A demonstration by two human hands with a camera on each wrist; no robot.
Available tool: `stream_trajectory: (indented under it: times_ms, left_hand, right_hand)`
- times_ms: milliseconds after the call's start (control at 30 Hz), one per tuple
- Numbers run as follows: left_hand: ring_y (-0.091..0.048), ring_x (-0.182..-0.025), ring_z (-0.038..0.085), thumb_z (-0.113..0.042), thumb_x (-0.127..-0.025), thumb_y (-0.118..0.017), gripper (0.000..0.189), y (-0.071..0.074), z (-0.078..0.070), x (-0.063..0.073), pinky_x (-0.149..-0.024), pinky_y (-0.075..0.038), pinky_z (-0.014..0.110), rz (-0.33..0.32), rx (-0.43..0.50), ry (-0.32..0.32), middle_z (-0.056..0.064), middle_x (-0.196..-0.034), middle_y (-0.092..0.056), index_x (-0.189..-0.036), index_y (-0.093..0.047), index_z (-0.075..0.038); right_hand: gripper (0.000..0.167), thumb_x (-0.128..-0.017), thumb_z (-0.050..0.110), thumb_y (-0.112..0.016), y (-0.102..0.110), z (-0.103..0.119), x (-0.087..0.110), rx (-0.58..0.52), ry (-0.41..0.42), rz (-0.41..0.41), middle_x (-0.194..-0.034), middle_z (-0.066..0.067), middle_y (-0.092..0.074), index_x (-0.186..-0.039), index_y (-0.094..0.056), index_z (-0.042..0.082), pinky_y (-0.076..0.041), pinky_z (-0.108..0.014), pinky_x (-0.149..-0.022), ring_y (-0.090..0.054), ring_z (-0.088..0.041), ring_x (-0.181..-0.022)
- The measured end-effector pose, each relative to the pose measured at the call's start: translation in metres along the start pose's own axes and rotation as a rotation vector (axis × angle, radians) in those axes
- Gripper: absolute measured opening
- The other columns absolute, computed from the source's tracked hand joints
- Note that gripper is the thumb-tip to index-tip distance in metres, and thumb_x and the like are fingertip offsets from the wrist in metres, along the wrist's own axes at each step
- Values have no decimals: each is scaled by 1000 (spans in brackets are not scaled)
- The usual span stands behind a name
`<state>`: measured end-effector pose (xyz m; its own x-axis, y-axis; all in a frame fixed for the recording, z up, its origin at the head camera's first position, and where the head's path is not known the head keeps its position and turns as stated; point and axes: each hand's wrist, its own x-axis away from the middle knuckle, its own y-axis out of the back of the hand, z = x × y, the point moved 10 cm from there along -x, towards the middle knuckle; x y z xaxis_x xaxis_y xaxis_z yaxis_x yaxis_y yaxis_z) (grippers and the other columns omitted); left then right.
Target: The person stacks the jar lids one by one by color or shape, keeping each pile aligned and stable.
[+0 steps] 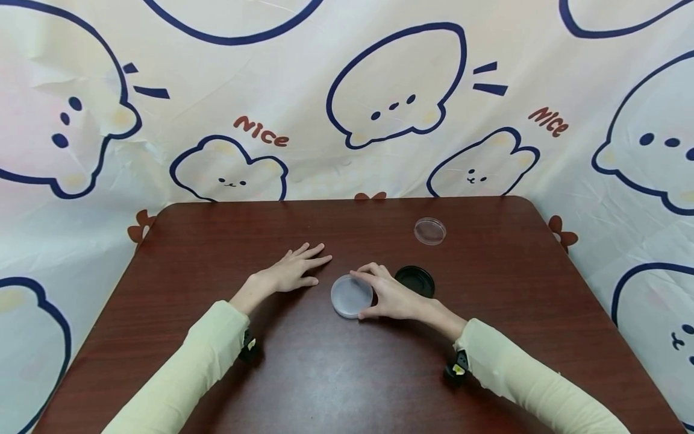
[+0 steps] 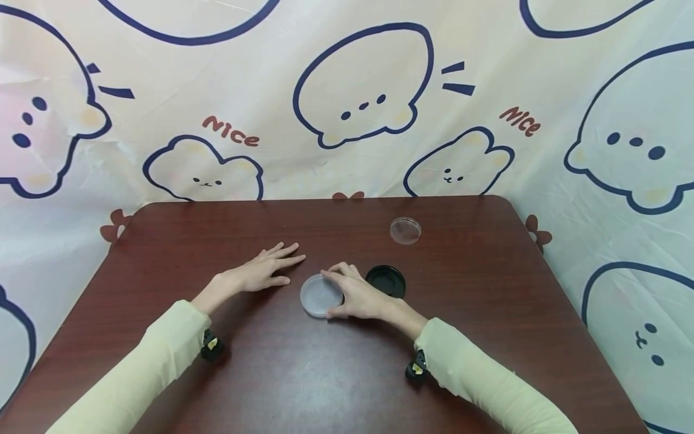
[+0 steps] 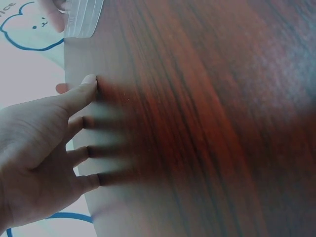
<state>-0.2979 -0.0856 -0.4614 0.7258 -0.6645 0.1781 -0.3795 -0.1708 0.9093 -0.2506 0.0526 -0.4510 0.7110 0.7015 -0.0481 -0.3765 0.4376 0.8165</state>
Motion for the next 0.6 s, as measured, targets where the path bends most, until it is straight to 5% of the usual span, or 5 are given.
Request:
stream_trajectory:
  times_ms: [600]
  left_hand:
    - [-12,-141,49,-20,-96,-62,59,0,0,0,-104,-16,70,-12,14,-17,20,-157,-21,-149,-39,-11]
  right_hand:
    - [75,-82,23,-79,41,-35,10,-156,-3,-120,-135,-13,-41,-145,-43,3,-42,-44,-98,-51,-31,-117]
